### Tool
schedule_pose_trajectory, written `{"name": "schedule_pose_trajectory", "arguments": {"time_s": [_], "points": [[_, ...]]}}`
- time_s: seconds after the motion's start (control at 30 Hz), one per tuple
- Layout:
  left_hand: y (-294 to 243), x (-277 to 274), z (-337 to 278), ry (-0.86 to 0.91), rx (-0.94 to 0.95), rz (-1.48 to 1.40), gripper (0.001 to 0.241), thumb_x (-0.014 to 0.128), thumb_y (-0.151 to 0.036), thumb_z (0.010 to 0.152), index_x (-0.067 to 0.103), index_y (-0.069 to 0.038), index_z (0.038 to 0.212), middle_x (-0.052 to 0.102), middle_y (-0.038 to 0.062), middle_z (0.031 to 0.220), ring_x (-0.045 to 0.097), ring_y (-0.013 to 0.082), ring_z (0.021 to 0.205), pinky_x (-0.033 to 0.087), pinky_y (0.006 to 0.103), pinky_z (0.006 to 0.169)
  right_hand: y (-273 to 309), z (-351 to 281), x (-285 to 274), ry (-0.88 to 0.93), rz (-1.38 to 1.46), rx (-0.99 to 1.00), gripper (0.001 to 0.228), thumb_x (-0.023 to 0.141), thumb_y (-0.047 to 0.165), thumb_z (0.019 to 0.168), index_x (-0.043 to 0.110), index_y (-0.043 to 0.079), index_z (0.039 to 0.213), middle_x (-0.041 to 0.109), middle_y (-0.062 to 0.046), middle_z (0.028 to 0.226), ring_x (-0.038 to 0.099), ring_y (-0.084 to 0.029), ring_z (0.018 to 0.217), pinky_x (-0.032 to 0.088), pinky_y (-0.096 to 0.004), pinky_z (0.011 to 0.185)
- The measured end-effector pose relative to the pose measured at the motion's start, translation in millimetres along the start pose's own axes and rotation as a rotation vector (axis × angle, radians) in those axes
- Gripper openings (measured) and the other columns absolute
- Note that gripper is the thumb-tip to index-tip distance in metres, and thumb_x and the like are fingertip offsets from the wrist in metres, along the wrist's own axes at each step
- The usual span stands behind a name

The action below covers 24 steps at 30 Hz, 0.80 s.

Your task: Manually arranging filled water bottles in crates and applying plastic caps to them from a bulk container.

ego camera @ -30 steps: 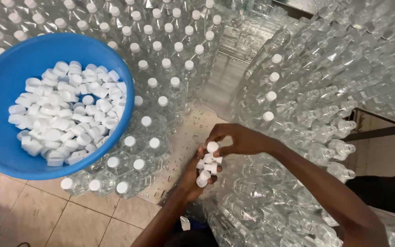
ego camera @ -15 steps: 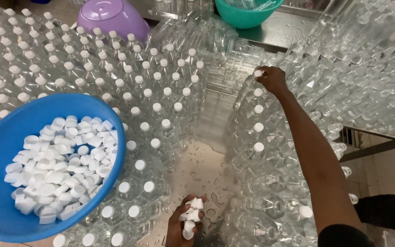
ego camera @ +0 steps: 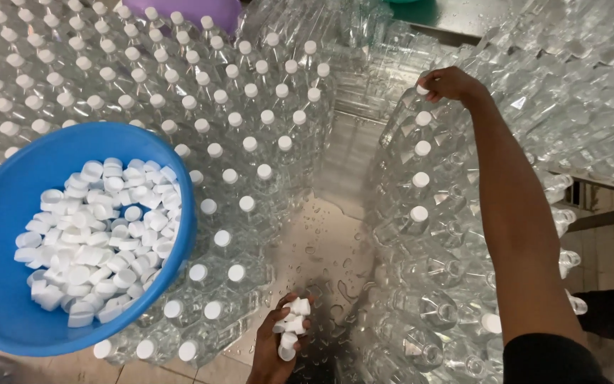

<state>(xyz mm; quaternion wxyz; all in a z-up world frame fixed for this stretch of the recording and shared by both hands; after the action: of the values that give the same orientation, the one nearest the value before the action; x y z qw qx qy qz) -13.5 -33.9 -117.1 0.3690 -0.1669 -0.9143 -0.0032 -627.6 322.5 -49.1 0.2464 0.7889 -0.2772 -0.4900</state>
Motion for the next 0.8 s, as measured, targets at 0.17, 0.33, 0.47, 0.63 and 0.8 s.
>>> {"name": "schedule_pose_trajectory", "arguments": {"time_s": [0.17, 0.33, 0.47, 0.63, 0.8], "points": [[1.6, 3.1, -11.2, 0.024, 0.025, 0.074, 0.036, 0.064, -0.013, 0.094, 0.063, -0.006, 0.129, 0.069, 0.029, 0.138, 0.064, 0.0258, 0.079, 0.047, 0.0242, 0.04, 12.7, -16.0, -4.2, -0.088, -0.054, -0.138, 0.023, 0.065, 0.014, 0.114, 0.074, 0.004, 0.132, 0.077, -0.016, 0.115, 0.074, -0.024, 0.1, 0.058, -0.046, 0.101], [7.3, 9.7, -21.2, 0.121, 0.026, 0.045, 0.033, 0.065, -0.013, 0.097, 0.066, -0.007, 0.129, 0.067, 0.03, 0.138, 0.069, 0.0272, 0.078, 0.053, 0.0266, 0.041, 12.4, -44.3, 26.6, -0.046, -0.078, -0.297, 0.019, 0.067, 0.016, 0.112, 0.08, 0.012, 0.126, 0.077, -0.01, 0.093, 0.074, -0.014, 0.083, 0.058, -0.034, 0.082], [15.1, 25.5, -32.4, 0.219, 0.024, 0.166, 0.037, 0.061, -0.019, 0.099, 0.064, -0.014, 0.135, 0.066, 0.026, 0.146, 0.077, 0.026, 0.087, 0.056, 0.0229, 0.04, 65.3, -126.1, 74.0, 0.125, -0.088, -0.492, 0.021, 0.072, 0.013, 0.109, 0.077, 0.007, 0.129, 0.074, -0.015, 0.103, 0.074, -0.026, 0.088, 0.059, -0.042, 0.085], [30.5, 30.9, -47.3, 0.268, -0.055, 0.163, 0.036, 0.062, -0.02, 0.098, 0.063, -0.017, 0.135, 0.064, 0.026, 0.148, 0.076, 0.0255, 0.088, 0.056, 0.0222, 0.042, 154.0, -346.3, 115.5, 0.189, -0.105, -0.726, 0.03, 0.08, 0.009, 0.105, 0.073, 0.002, 0.133, 0.07, -0.021, 0.115, 0.074, -0.042, 0.095, 0.059, -0.052, 0.089], [41.7, 49.9, -61.4, 0.392, -0.188, 0.224, 0.032, 0.061, -0.021, 0.1, 0.066, -0.02, 0.132, 0.067, 0.02, 0.139, 0.073, 0.0231, 0.087, 0.052, 0.0199, 0.045, 139.8, -518.4, 225.3, 0.211, -0.332, -0.727, 0.042, 0.079, 0.039, 0.096, 0.076, 0.013, 0.129, 0.071, -0.013, 0.125, 0.072, -0.04, 0.109, 0.06, -0.051, 0.091]]}}
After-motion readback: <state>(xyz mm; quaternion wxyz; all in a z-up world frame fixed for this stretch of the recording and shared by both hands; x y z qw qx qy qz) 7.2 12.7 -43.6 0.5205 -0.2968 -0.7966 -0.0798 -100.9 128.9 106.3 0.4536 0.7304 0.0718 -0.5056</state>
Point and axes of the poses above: each hand's wrist, its own z-axis towards the middle knuckle, its own x-axis out of the palm, y = z × x, the point moved 10 cm from there along z, towards the middle knuckle
